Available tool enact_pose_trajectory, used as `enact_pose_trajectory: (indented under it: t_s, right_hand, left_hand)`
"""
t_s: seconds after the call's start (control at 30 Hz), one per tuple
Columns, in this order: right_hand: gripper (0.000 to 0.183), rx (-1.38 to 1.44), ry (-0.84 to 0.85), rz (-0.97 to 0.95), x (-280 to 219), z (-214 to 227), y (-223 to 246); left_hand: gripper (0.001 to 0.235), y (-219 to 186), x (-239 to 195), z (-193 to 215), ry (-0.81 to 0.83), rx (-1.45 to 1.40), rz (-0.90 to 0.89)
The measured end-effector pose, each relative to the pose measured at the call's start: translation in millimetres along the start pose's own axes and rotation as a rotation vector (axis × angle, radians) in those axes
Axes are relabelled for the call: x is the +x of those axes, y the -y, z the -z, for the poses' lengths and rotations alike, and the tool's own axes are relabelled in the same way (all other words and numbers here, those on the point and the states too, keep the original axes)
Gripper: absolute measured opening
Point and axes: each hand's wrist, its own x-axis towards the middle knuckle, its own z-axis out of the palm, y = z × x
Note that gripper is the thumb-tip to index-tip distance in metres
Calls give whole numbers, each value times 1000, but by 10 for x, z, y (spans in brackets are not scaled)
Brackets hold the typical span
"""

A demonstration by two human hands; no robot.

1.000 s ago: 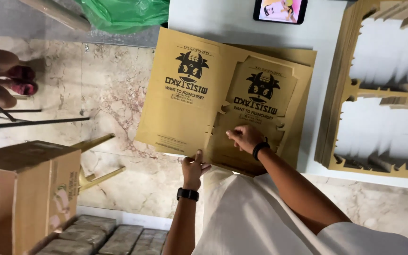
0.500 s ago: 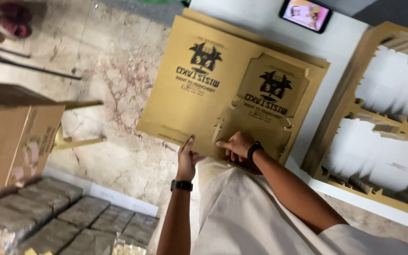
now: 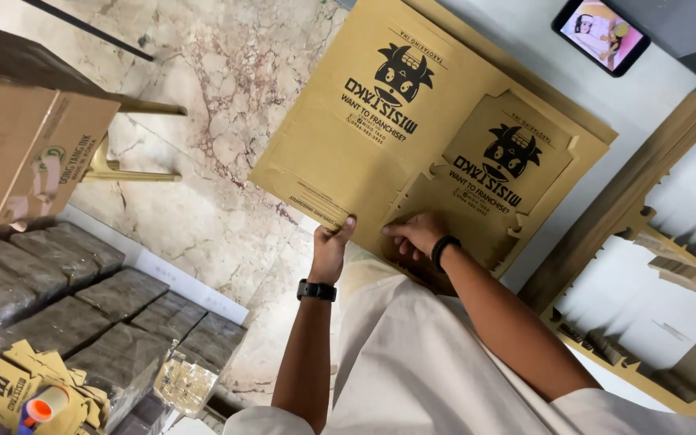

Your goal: The person picks up printed cardboard sheets, folds them, and punches out pre-cut shapes to prepare them for assembly.

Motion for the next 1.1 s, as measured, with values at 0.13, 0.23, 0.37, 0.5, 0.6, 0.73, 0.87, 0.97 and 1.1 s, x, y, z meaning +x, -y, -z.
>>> enact_pose_trajectory:
  t_s: [0.13, 0.23, 0.37, 0.5, 0.6, 0.73, 0.87, 0.97, 1.1]
  right_hand:
    - [39, 73, -6, -42, -120, -42, 163]
    - [36, 96, 4, -19, 240, -84, -111]
    - [26, 132, 12, 1, 394, -73, -246]
    - [21, 48, -91, 34, 146, -115, -71]
    - [23, 40, -58, 42, -127, -61, 147]
    - [27, -16, -81, -25, -378, 29, 266]
    - [44, -160, -6, 26, -273, 14, 90]
    - [53, -221, 21, 56, -185, -16, -10]
    - [51, -245, 26, 59, -260, -30, 68]
  left_hand:
    - [21, -253, -254, -103, 33, 98, -55]
    - [24, -221, -314, -91, 89, 145, -138]
    - [37, 42, -349, -75, 126, 131, -196]
    - [36, 100, -434, -44, 112, 245, -215]
    - [36, -83, -315, -119, -60, 254, -170]
    - [67, -85, -244, -174, -255, 423, 119]
    - [64, 67, -445, -431, -96, 494, 252]
    - [40, -32, -484, -515, -32, 511, 245]
    - [26, -59, -483, -453, 79, 612, 226]
